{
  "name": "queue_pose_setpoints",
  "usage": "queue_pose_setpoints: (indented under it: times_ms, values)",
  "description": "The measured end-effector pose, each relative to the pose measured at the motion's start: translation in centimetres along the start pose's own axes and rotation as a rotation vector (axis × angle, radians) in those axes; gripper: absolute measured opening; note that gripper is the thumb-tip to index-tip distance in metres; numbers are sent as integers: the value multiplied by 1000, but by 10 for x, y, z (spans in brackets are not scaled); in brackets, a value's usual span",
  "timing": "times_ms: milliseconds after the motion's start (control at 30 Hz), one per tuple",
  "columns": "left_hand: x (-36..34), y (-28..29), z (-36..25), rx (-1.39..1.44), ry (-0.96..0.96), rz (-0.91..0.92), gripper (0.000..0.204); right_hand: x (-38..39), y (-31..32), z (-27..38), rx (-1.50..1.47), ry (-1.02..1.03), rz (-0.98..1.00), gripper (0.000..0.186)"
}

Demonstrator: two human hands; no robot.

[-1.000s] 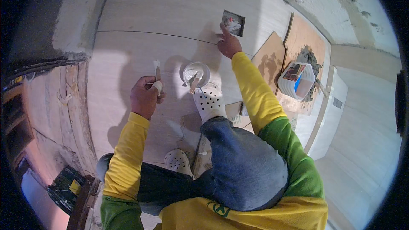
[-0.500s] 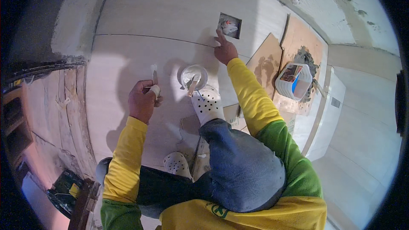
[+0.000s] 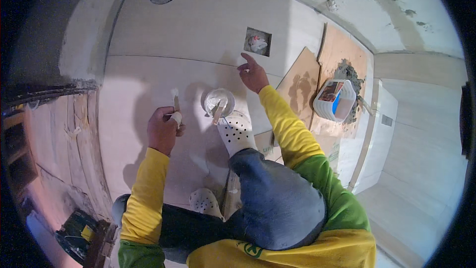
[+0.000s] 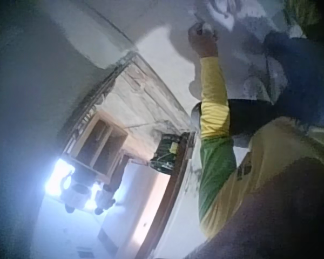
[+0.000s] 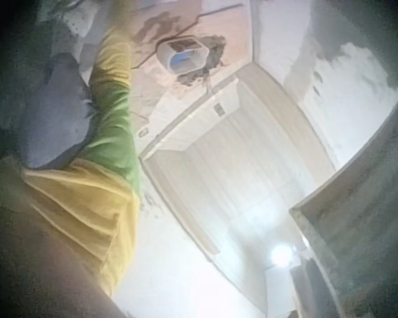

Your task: The person applies grout to the gaps between wall tiles using a small tool and their finger.

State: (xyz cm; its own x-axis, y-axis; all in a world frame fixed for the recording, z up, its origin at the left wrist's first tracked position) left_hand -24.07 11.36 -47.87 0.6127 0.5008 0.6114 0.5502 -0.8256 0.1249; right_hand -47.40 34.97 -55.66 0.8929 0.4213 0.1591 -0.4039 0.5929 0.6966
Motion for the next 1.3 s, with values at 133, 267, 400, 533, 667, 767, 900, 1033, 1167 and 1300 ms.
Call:
queue_pose_setpoints:
  times_ms: [133,267,400,533,667,767,900,1033,1167,1300]
  values:
    - [-1,4,-1,-3,-23,-4,20,25,-10,22,-200,-93,-40,64]
    - [-2,8,-1,16,-43,-9,19,42,-18,47,-322,-109,13,65]
    - [-3,9,2,-34,-9,-31,19,6,11,5,-206,-68,-190,62]
    - [-7,2,8,-7,-11,-21,17,-56,77,-61,109,-50,-359,74]
    - [-6,8,2,16,-3,-30,17,-102,104,-86,158,-94,-323,79]
    - [-11,19,5,-91,40,-76,19,-117,98,-84,271,-120,-234,78]
    - [-17,19,5,-14,18,-52,20,-123,99,-87,396,-243,-137,75]
    - [-20,21,5,-50,30,-72,20,-116,89,-75,511,-244,-14,71]
    - [-21,-5,-5,51,28,-63,18,-117,106,-88,372,-12,47,72]
    - [-24,-8,-1,30,22,-54,16,-122,114,-95,262,-105,-123,77]
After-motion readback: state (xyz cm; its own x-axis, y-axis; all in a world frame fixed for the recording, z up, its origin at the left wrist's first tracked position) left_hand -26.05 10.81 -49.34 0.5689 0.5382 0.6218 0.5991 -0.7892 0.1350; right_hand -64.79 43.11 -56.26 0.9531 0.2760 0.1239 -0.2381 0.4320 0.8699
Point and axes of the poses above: each hand's wrist, its own x-axis away from the middle knuckle, its own y-axis out of the back of the hand, z = x × y, the point moved 7 cm from there along -x, towards the middle knuckle, and after that the axes turned 5 degrees about -z, right-handed, at the moved point
